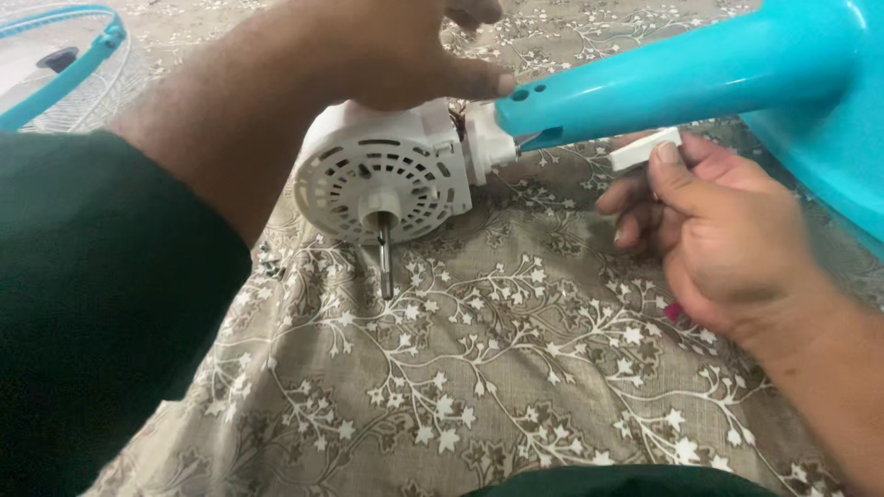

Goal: The person attaches the fan motor to the blue fan housing, secures it with a screwdriver, and installs a white plastic cap and a nut onto the motor shaft. The person uses a green screwdriver to tighten the screw and nut.

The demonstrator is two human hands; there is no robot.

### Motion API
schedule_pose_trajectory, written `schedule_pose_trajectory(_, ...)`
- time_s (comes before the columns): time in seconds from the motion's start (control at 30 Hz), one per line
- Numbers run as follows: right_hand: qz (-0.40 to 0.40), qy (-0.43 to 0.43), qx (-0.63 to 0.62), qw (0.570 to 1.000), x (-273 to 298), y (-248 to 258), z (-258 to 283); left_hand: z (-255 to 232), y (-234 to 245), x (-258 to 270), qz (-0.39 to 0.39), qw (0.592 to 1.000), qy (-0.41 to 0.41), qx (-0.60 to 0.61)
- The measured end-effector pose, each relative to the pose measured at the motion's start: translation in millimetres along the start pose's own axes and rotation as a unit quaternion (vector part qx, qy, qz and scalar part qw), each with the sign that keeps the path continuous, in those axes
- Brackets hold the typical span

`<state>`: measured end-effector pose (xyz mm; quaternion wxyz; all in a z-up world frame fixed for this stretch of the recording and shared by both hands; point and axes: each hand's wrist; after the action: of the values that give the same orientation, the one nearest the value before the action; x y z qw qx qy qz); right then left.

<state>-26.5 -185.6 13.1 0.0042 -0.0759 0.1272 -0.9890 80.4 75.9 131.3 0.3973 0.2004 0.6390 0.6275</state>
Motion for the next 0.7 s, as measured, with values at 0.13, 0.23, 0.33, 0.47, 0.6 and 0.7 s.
schedule_pose_trajectory(0.13,-0.011,-0.008,-0.041,0.999,-2,9,0,-9,-5,-13,0.075,0.995,-0.016,0.061)
schedule_pose_trajectory(0.23,-0.017,-0.016,-0.088,0.996,-3,13,-2,-24,-1,-17,0.155,0.985,0.022,0.072)
schedule_pose_trajectory(0.33,-0.003,0.001,-0.094,0.996,-3,15,-3,-36,6,-14,0.175,0.983,0.049,0.041)
schedule_pose_trajectory(0.47,-0.029,-0.011,-0.081,0.996,-5,11,-2,-45,14,-10,0.173,0.981,0.082,0.030)
schedule_pose_trajectory(0.6,-0.057,-0.003,-0.054,0.997,-5,7,-1,-51,15,-12,0.190,0.978,0.084,0.010)
schedule_pose_trajectory(0.7,-0.065,-0.004,-0.064,0.996,-5,6,-3,-52,14,-12,0.190,0.974,0.115,0.045)
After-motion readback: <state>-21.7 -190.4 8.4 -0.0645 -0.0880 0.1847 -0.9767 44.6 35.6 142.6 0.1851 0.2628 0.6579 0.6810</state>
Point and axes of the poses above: each hand's wrist, its own x-axis away from the middle knuckle, its own y-axis out of the back of the hand, z = x × y, and after that the axes turned 12 degrees about -y, right-handed
